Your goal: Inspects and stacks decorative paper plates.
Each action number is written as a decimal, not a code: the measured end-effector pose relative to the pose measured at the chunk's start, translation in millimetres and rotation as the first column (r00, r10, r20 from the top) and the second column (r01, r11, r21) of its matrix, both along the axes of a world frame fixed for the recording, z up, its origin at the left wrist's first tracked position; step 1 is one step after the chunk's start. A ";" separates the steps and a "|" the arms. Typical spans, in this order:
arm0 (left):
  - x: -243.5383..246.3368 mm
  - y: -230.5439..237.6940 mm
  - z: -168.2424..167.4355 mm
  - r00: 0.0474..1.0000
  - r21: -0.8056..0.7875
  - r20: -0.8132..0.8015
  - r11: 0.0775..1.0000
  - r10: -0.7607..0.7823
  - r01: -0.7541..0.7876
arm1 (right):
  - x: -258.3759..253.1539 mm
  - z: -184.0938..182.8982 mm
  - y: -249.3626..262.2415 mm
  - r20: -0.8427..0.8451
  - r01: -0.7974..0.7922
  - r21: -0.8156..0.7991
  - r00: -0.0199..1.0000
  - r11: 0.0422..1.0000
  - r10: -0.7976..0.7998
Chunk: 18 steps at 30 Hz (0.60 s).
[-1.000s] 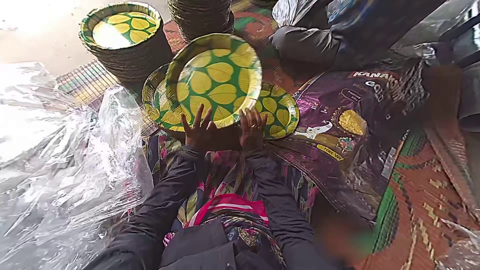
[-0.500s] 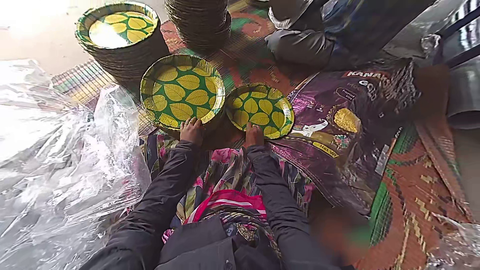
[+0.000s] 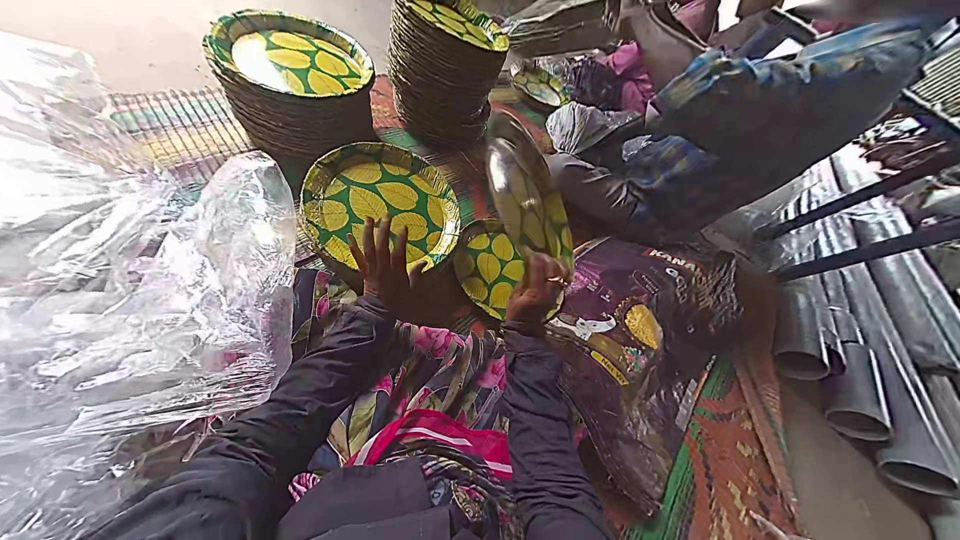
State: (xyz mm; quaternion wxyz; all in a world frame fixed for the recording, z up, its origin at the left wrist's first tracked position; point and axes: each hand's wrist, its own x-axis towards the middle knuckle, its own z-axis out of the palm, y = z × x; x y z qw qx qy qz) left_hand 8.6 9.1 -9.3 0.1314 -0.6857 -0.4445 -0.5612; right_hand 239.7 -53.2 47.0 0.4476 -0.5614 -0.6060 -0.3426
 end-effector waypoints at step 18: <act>-8.3 12.8 17.1 0.890 -0.881 -0.129 0.462 -0.436 0.098 | -39.4 -69.9 15.8 0.159 0.191 -0.981 0.892 0.033 -0.422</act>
